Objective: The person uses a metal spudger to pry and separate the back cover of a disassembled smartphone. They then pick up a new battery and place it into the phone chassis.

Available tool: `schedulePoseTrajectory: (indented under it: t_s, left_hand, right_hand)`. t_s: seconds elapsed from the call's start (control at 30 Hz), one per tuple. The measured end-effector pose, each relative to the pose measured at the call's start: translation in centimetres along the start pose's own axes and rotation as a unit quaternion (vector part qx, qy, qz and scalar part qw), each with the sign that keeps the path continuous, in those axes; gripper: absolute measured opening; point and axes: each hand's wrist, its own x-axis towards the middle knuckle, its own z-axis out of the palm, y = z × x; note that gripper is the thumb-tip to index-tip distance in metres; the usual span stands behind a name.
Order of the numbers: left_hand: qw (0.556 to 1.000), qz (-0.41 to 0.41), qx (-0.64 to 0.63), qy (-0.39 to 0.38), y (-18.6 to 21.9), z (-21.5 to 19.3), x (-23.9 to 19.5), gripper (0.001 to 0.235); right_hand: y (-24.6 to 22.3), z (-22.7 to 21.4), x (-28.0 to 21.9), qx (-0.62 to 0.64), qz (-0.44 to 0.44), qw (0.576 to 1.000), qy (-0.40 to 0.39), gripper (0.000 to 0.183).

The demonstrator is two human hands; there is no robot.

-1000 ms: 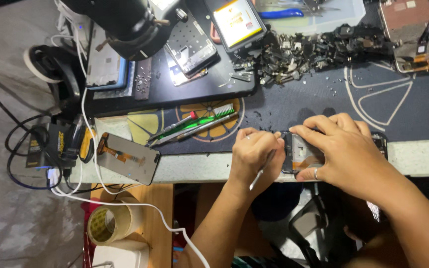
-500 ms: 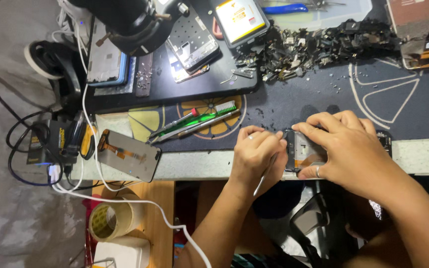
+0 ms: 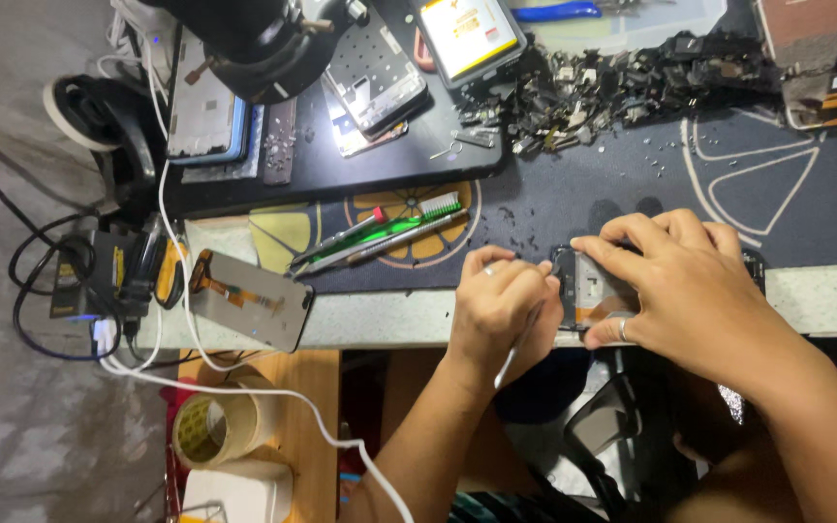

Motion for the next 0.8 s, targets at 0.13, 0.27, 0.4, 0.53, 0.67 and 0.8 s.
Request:
schedulePoseTrajectory:
  t_s: [0.13, 0.27, 0.4, 0.53, 0.67, 0.8]
  left_hand:
    - [1.0, -0.003, -0.008, -0.001, 0.2, 0.2, -0.5, 0.017]
    - [1.0, 0.001, 0.007, -0.01, 0.4, -0.2, -0.2, 0.015]
    - [1.0, -0.009, -0.001, -0.016, 0.9, -0.6, 0.3, 0.014]
    - [1.0, 0.001, -0.015, -0.017, 1.3, -1.0, 0.4, 0.012]
    - [1.0, 0.002, -0.001, -0.015, 1.3, -0.9, 0.5, 0.013]
    - [1.0, 0.006, 0.007, -0.017, 1.2, -0.8, 0.5, 0.013]
  right_hand:
    - [1.0, 0.0, 0.3, 0.03, -0.056, 0.997, 0.042, 0.076]
    - [-0.2, 0.5, 2.2, 0.11, -0.038, 0.989, 0.092, 0.041]
    - [-1.6, 0.3, 3.2, 0.108, -0.028, 0.989, 0.099, 0.024]
    - [-2.5, -0.1, 3.7, 0.061, -0.021, 0.99, 0.122, 0.016]
    - [-3.0, -0.5, 4.1, -0.003, -0.042, 0.993, 0.112, 0.011]
    - [-3.3, -0.9, 4.2, -0.059, -0.088, 0.988, 0.108, 0.01]
